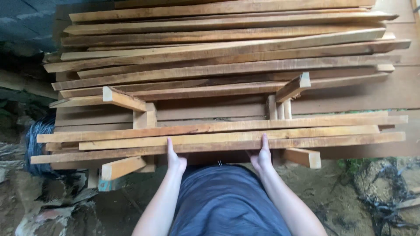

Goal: Organizing and stacking wooden planks on a rack.

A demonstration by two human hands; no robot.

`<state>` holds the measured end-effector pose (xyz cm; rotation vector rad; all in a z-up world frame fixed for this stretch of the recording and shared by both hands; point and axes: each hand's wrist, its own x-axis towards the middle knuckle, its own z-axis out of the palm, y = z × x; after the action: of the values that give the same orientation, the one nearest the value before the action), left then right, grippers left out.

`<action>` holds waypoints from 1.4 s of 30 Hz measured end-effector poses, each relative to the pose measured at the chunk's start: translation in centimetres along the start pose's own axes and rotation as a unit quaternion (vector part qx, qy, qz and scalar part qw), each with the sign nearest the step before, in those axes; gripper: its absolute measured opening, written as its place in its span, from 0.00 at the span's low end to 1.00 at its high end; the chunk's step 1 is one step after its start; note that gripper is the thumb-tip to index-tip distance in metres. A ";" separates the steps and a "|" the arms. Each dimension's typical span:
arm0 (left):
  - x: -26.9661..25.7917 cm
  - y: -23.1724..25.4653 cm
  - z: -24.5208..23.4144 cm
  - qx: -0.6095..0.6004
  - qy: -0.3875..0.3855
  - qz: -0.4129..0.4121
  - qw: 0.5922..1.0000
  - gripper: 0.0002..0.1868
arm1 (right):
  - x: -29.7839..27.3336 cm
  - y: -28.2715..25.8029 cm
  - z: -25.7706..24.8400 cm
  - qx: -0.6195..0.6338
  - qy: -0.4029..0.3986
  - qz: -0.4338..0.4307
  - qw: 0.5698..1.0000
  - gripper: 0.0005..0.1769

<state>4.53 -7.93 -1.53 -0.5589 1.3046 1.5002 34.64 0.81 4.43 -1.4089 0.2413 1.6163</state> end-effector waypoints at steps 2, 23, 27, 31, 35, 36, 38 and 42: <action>-0.2 1.2 1.8 -0.017 0.019 0.000 1.000 0.53 | 1.5 0.5 0.6 0.006 -0.003 -0.007 1.000 0.56; -0.2 8.2 5.5 0.547 -0.096 0.011 0.832 0.53 | 4.4 -2.1 3.0 -0.289 -0.121 0.048 0.948 0.58; 0.2 6.1 4.8 0.678 -0.186 0.303 0.643 0.10 | 2.8 -1.4 2.2 -0.641 -0.143 -0.295 0.694 0.11; 0.6 4.2 8.2 0.678 -0.113 0.518 0.510 0.23 | 5.0 -0.5 5.0 -0.611 -0.121 -0.537 0.569 0.08; -1.5 3.6 11.0 0.812 -0.107 0.376 0.434 0.65 | 3.0 -0.4 8.4 -0.773 -0.090 -0.446 0.442 0.56; -0.9 3.1 11.0 0.858 -0.090 0.334 0.380 0.70 | 2.9 -0.2 8.7 -0.831 -0.073 -0.383 0.397 0.61; -0.6 3.2 11.3 0.861 -0.091 0.327 0.378 0.70 | 3.1 -0.6 9.0 -0.837 -0.077 -0.372 0.395 0.62; -0.5 3.1 11.3 0.877 -0.089 0.295 0.370 0.71 | 4.2 -0.4 8.6 -0.850 -0.082 -0.349 0.387 0.66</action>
<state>4.96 2.60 3.73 1.5696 2.0884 -0.1975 29.59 8.96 3.78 -1.9849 -2.5043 0.7289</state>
